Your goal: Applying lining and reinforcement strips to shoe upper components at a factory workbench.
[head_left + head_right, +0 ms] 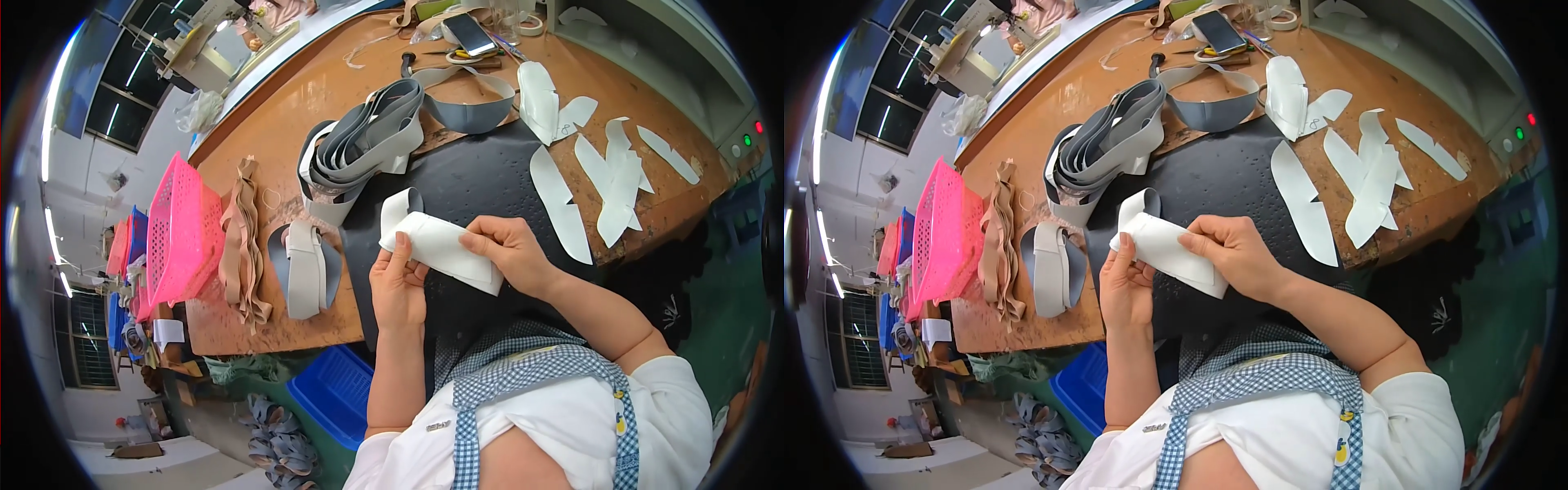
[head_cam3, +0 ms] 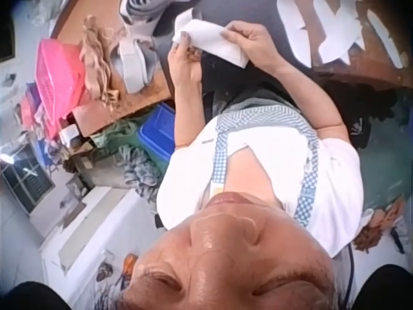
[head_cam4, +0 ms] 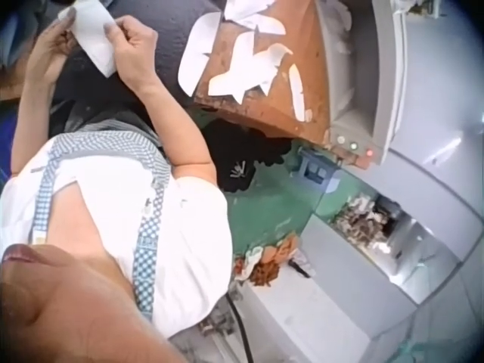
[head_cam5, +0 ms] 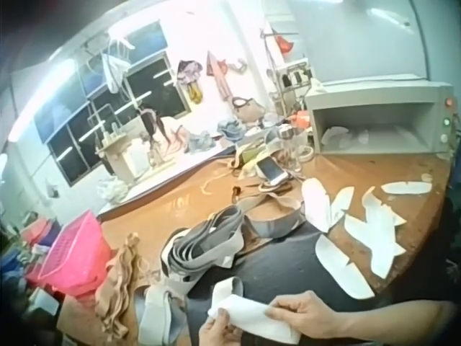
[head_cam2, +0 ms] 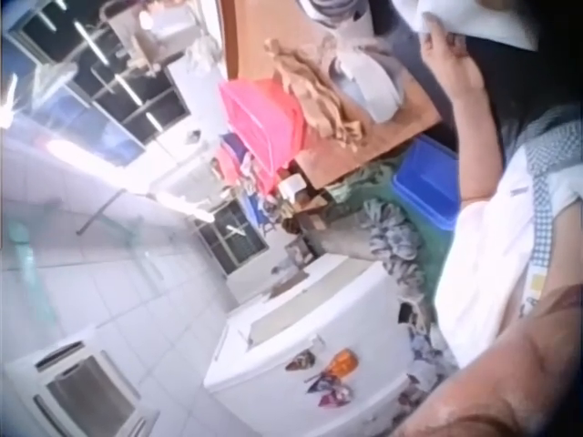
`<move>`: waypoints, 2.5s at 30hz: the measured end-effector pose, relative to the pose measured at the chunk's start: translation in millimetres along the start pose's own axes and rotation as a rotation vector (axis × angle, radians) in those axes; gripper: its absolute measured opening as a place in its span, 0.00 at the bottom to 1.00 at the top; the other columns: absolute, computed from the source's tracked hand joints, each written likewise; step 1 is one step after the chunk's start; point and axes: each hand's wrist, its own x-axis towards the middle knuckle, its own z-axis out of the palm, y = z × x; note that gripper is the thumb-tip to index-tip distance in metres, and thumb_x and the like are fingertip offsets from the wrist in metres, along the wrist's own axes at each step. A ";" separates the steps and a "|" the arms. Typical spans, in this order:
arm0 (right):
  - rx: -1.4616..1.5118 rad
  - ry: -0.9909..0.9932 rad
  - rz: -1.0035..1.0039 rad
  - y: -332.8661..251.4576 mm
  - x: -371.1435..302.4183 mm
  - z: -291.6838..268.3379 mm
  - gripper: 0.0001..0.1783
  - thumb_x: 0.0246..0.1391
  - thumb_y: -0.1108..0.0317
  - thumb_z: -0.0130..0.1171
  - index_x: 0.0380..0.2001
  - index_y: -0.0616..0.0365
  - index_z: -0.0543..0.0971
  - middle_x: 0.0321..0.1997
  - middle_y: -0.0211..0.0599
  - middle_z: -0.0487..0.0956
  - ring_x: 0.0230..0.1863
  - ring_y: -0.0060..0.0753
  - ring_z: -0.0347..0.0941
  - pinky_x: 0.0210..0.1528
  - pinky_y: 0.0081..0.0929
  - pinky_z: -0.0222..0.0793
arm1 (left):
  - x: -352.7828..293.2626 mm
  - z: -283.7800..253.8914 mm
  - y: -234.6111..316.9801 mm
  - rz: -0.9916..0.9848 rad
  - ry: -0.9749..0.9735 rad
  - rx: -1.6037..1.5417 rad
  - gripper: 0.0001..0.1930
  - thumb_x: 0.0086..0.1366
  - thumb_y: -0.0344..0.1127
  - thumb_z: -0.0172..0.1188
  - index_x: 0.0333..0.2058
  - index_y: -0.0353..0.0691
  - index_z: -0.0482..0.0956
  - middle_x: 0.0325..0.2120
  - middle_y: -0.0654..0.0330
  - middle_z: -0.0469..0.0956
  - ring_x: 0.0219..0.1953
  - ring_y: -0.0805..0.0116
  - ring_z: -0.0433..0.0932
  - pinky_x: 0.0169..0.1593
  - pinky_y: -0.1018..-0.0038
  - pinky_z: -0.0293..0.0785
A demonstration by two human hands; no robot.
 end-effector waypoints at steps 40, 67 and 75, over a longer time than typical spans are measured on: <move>-0.491 0.196 -0.283 -99.4 274.5 -163.6 0.18 0.65 0.59 0.42 0.44 0.61 0.75 0.31 0.37 0.81 0.29 0.28 0.80 0.27 0.22 0.75 | 43.4 23.1 68.6 1.180 -0.114 1.462 0.43 0.50 0.39 0.71 0.61 0.31 0.58 0.59 0.40 0.63 0.61 0.44 0.63 0.62 0.60 0.62; 0.350 -0.333 0.435 19.3 111.5 82.6 0.15 0.64 0.64 0.46 0.46 0.65 0.72 0.41 0.41 0.78 0.38 0.38 0.79 0.35 0.35 0.79 | 12.5 -102.5 204.0 0.925 0.683 1.107 0.12 0.69 0.34 0.53 0.32 0.31 0.79 0.21 0.64 0.77 0.23 0.78 0.72 0.26 0.76 0.68; 0.461 -0.258 0.437 22.0 35.0 -8.0 0.13 0.66 0.63 0.45 0.46 0.58 0.72 0.39 0.33 0.78 0.37 0.24 0.78 0.34 0.21 0.77 | 54.0 -106.0 270.7 0.842 0.587 1.736 0.16 0.67 0.44 0.55 0.36 0.34 0.80 0.21 0.56 0.79 0.23 0.68 0.76 0.30 0.68 0.71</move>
